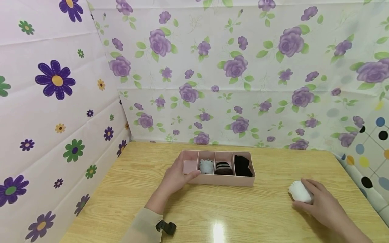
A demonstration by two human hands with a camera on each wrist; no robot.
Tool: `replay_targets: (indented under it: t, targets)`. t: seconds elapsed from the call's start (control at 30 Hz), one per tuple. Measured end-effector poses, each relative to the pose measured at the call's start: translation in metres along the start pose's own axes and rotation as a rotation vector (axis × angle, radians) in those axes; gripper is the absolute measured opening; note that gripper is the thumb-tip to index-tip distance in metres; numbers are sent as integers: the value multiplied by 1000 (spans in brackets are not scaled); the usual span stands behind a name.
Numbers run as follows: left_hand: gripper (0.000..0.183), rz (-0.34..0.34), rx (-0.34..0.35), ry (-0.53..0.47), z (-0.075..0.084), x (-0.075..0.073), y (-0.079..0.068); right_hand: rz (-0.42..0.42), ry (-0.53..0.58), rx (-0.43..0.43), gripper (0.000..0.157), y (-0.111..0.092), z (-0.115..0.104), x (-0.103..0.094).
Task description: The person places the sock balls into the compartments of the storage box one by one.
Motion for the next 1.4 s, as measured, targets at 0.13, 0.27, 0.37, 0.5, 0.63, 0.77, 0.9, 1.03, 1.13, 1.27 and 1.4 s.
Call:
replay_targets:
  t: [0.13,0.27,0.37,0.5,0.63,0.77,0.9,1.03,1.13,1.27,1.4]
  targets:
    - [124,0,2,-3,0,0,0,-11,14,-7,118,3,-1,1]
    - [124,-3,3,-7,1,0,0,-33,41,-41,114,5,-2,2]
    - [125,-2,3,-11,1,0,0,-37,67,-80,111,5,-3,3]
    - [125,1,3,-15,0,0,-1,-27,93,-113,107,5,-4,6]
    - [125,1,1,-14,-1,1,0,-17,107,-115,102,6,-8,8]
    - [126,2,0,-8,-1,1,0,-8,101,-102,101,11,-11,11]
    - [126,0,-2,-8,-1,1,-1,1,106,-100,99,17,-14,12]
    - [125,0,-1,-12,-1,1,-1,21,104,-113,98,19,-17,14]
    - [124,2,1,-11,-2,1,0,33,102,-113,97,20,-20,14]
    - [125,3,6,-8,-3,1,1,39,115,-91,98,23,-25,14]
    - [125,0,4,-8,-3,0,1,75,120,-93,97,24,-31,16]
Point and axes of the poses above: each hand's wrist, its own y-axis towards the middle knuckle, its own x-axis out of the palm, z = x × y, the point moved 2 cm from there along y, towards the middle knuckle, and after that the axes turned 7 degrees about x, right-handed, at the moved point
